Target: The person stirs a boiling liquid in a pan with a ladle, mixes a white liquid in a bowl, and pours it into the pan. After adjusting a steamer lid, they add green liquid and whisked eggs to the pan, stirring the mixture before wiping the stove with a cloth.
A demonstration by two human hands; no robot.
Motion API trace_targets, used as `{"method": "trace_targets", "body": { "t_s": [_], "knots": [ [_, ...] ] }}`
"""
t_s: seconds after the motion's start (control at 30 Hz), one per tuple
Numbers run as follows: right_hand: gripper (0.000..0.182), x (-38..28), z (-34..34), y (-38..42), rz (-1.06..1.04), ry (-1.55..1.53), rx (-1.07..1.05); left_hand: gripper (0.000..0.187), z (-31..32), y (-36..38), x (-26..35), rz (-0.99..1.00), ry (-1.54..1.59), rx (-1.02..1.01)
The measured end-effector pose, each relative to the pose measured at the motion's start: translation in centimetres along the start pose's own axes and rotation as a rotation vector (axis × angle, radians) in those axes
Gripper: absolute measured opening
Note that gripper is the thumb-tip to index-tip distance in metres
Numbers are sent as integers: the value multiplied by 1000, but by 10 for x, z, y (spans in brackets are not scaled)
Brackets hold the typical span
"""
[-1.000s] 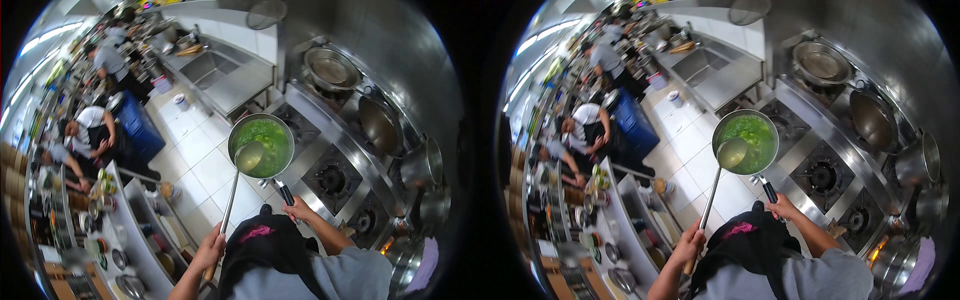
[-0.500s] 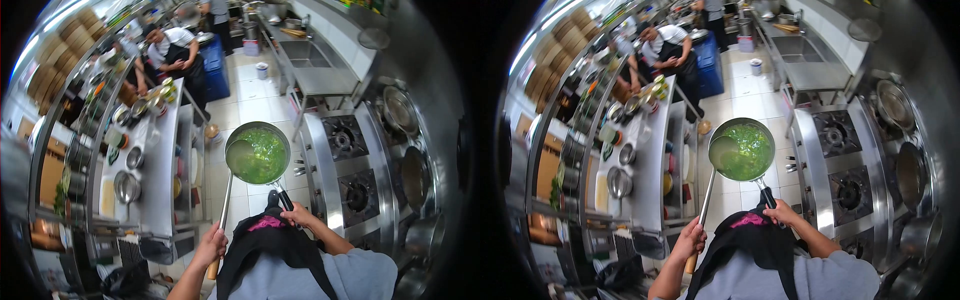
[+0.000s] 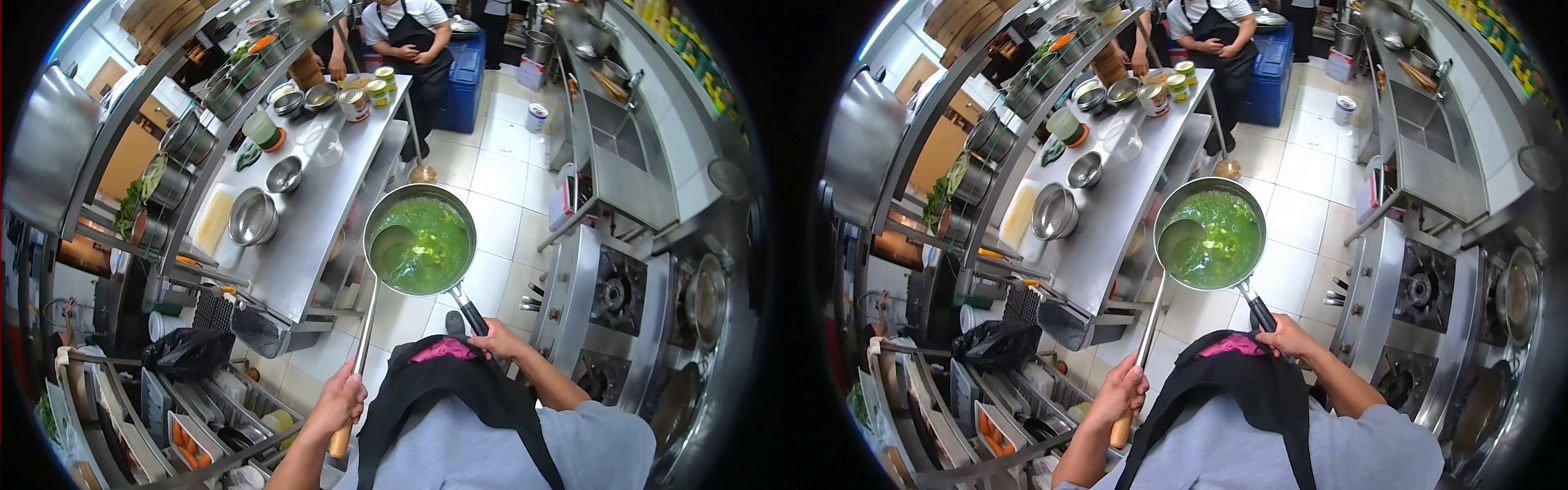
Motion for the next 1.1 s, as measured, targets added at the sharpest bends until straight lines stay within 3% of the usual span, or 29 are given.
{"method": "trace_targets", "body": {
  "t_s": [0.27,0.5,0.57,0.77,0.97,1.1],
  "knots": [
    [25,-54,-29,-44,22,200,-115,40,18,-2,24,-61,638,96],
    [24,-102,-12,-69,57,349,-215,41,9,15,35,0,918,198],
    [24,-116,9,-82,65,385,-247,42,-9,27,28,7,1134,231],
    [25,-130,62,-103,71,461,-347,46,-50,61,22,92,1400,284],
    [26,-144,133,-120,129,504,-428,52,-107,111,26,217,1572,319],
    [25,-146,176,-127,152,482,-460,53,-164,149,32,407,1634,368]
  ]
}}
Point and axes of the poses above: each hand's wrist, its own y-axis away from the middle knuckle, its own z-axis out of the palm, x = y × z, the point moved 6 cm from there along -y, towards the middle knuckle, and after that the axes turned 14 degrees about z, right-handed, at the moved point
